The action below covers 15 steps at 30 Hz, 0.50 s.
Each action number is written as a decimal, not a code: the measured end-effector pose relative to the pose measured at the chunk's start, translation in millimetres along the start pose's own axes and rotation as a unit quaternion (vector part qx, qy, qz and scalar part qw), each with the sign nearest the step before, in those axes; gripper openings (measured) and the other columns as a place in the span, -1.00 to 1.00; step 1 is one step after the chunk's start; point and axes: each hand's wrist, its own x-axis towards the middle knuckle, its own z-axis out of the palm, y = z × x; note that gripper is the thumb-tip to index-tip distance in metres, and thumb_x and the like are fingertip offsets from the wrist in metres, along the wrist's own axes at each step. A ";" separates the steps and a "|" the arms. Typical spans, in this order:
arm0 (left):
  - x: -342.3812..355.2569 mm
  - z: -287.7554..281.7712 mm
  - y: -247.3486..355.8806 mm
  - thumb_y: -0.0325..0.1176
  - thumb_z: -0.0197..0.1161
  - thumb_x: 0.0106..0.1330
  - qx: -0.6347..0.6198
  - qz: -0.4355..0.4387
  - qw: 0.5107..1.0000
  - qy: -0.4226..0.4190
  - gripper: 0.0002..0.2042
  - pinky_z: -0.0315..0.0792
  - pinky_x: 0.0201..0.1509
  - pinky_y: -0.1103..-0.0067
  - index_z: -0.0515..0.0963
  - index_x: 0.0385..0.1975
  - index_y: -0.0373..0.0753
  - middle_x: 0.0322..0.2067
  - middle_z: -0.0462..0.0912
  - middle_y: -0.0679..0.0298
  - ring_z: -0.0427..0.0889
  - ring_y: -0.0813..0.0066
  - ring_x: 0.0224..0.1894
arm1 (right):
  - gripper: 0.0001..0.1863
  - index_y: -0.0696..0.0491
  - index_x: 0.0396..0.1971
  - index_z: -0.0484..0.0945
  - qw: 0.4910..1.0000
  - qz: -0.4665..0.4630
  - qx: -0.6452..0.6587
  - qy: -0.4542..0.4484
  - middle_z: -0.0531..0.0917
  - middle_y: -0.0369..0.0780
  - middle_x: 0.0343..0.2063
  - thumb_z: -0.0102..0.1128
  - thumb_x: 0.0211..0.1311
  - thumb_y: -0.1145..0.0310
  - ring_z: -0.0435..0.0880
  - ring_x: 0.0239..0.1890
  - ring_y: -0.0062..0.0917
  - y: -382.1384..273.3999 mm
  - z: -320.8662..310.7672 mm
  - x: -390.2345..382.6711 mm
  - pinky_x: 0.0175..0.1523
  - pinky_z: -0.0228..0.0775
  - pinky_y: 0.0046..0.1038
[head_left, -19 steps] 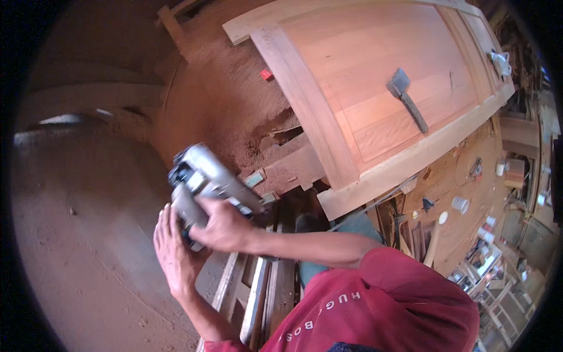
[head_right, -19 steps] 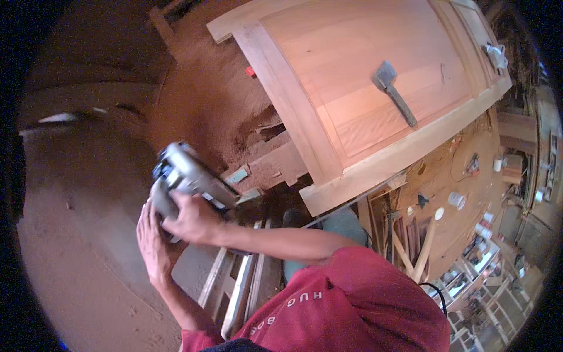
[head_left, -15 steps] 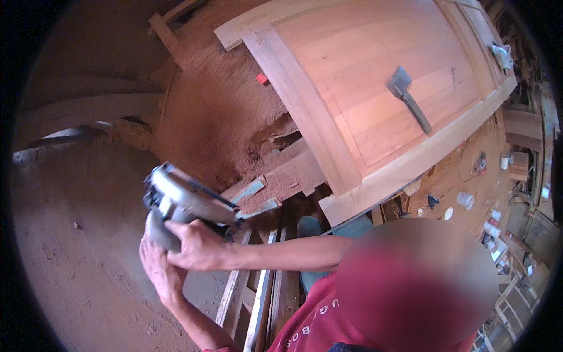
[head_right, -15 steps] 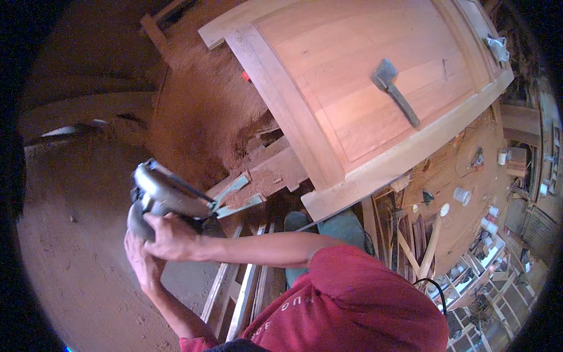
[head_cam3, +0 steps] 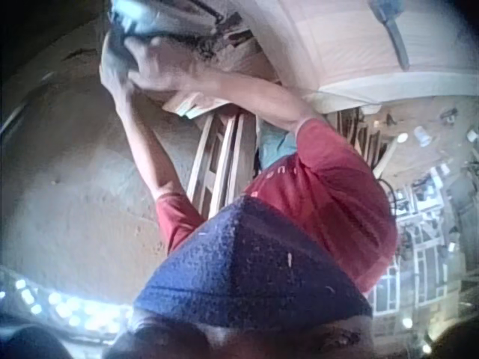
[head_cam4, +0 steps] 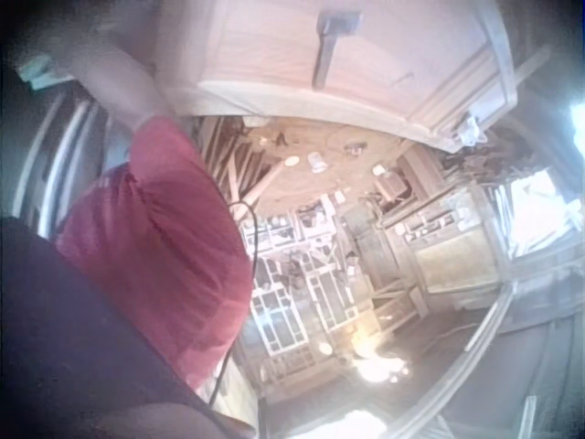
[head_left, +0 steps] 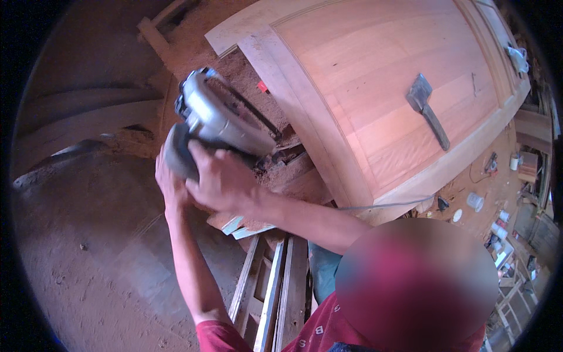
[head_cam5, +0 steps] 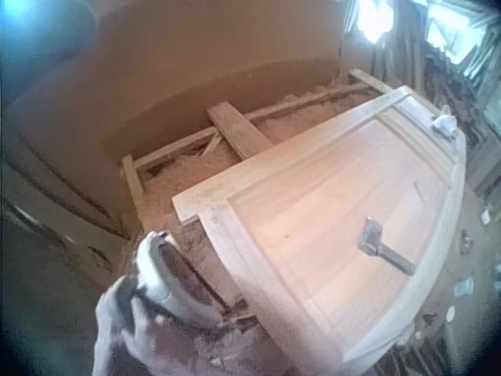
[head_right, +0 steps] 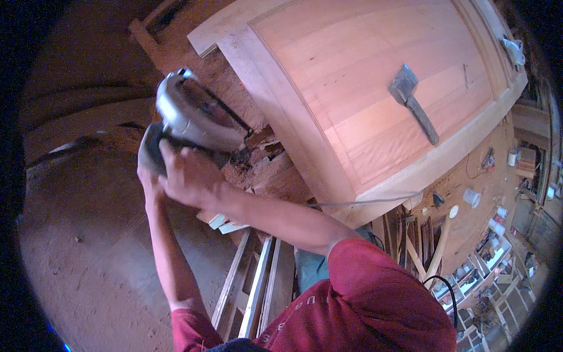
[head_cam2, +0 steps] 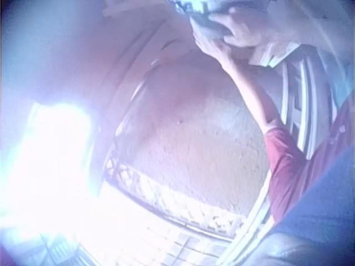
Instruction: The person hammers a wooden strip onto a door frame and then trims the excess wood using a circular saw.
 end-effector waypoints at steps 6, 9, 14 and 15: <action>91.3 54.4 -19.5 -0.17 0.24 0.23 0.142 0.154 0.977 -0.037 -0.38 0.31 0.30 0.29 0.37 0.32 -0.17 0.24 0.50 0.15 0.45 0.15 0.29 | -0.41 0.34 0.05 0.42 0.992 -0.026 0.035 0.122 0.65 0.23 -0.44 0.32 0.05 0.31 0.70 -0.31 0.13 64.9 -21.2 67.4 -0.15 0.60 0.01; 112.1 67.0 -32.2 -0.16 0.25 0.23 0.143 0.129 0.980 -0.054 -0.38 0.30 0.30 0.29 0.37 0.32 -0.17 0.24 0.50 0.15 0.44 0.15 0.30 | -0.41 0.35 0.07 0.42 0.991 -0.027 0.032 0.131 0.65 0.24 -0.44 0.30 0.07 0.32 0.71 -0.33 0.13 80.4 -20.1 85.7 -0.15 0.63 -0.02; 144.5 72.7 -50.7 -0.16 0.20 0.35 0.019 0.032 0.992 -0.117 -0.46 0.33 0.34 0.33 0.39 0.32 -0.14 0.25 0.51 0.16 0.45 0.19 0.31 | -0.44 0.34 0.07 0.41 0.992 -0.002 0.060 0.115 0.65 0.26 -0.43 0.28 0.11 0.34 0.71 -0.30 0.12 77.9 -27.8 103.5 -0.16 0.62 0.01; 152.6 76.7 -60.8 -0.17 0.18 0.37 -0.036 0.003 0.993 -0.112 -0.49 0.35 0.33 0.36 0.40 0.31 -0.14 0.23 0.53 0.15 0.48 0.20 0.29 | -0.44 0.34 0.07 0.41 0.989 -0.013 0.059 0.134 0.65 0.25 -0.43 0.29 0.11 0.33 0.71 -0.30 0.12 81.3 -24.5 108.0 -0.16 0.62 0.01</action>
